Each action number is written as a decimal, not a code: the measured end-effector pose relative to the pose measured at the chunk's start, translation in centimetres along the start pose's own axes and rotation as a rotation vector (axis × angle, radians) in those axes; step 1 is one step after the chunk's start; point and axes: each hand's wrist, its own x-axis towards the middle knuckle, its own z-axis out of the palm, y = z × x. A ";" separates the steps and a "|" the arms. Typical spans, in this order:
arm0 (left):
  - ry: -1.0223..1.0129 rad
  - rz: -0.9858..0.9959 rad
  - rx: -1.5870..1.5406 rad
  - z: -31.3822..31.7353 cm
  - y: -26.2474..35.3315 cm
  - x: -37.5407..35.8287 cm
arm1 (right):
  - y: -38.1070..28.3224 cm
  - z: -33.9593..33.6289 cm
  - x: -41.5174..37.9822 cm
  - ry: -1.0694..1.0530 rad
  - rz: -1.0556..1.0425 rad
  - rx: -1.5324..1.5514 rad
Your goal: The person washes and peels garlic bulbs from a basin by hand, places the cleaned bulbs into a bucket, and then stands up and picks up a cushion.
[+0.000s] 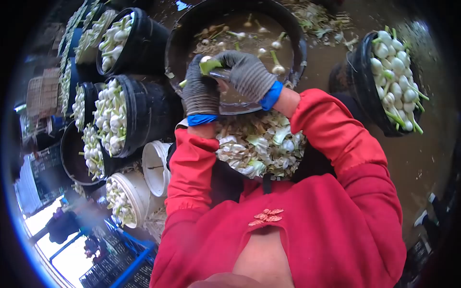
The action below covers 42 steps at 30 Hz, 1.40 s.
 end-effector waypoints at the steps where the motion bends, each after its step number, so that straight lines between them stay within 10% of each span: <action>1: -0.004 -0.029 -0.202 0.1 -0.1 0.2 | 0.3 -0.7 0.2 0.033 0.094 0.117; 4: -0.031 -0.444 -1.211 0.1 0.9 0.6 | 1.5 -2.5 1.2 0.199 0.328 0.592; 11: -0.182 -0.550 -1.290 -2.5 0.6 0.1 | 5.2 -9.1 2.3 0.450 0.356 0.357; 14: -0.143 -0.690 -1.475 -4.0 -2.9 0.9 | 4.6 -9.2 1.1 0.356 0.343 0.377; 16: -0.143 -0.786 -1.647 -4.6 -4.7 1.5 | 3.1 -8.2 -0.5 -0.236 0.446 0.292; 19: -0.262 -0.557 -1.472 -3.7 -4.2 1.1 | 2.4 -5.3 -2.9 -0.765 0.034 -0.422; 22: -0.248 -0.149 -0.483 -1.4 -5.5 0.5 | 1.4 -3.2 -2.5 -0.297 -0.050 -0.251; 26: -0.351 -0.762 -1.526 -0.3 -5.8 0.7 | -1.3 -2.9 -0.9 0.007 -0.179 -0.208; 29: -0.421 -0.683 -1.404 1.9 -6.5 0.0 | -3.5 -3.4 -0.4 -0.339 0.053 -0.564; 31: -0.065 -0.833 -1.281 2.1 -5.9 0.8 | -7.0 -4.7 -2.0 -0.416 -0.144 -0.300; 34: -0.294 -0.601 -1.493 0.7 -3.9 1.9 | -3.8 -1.7 -5.6 -1.197 -0.093 -0.430; 37: -0.043 -0.913 -1.368 2.0 -1.6 2.5 | -2.3 -1.0 -10.0 -1.424 -0.193 -0.613; 39: -0.282 -0.760 -1.197 4.5 -1.3 0.7 | -0.6 -1.2 -12.6 -1.377 -0.151 -0.702; 40: -0.451 -0.262 -0.528 6.5 -0.7 -0.3 | 0.2 -1.4 -13.4 -1.346 -0.127 -0.738; 42: -0.586 -0.140 -0.507 10.5 5.0 -0.7 | 1.1 -1.6 -14.8 -1.283 -0.081 -0.790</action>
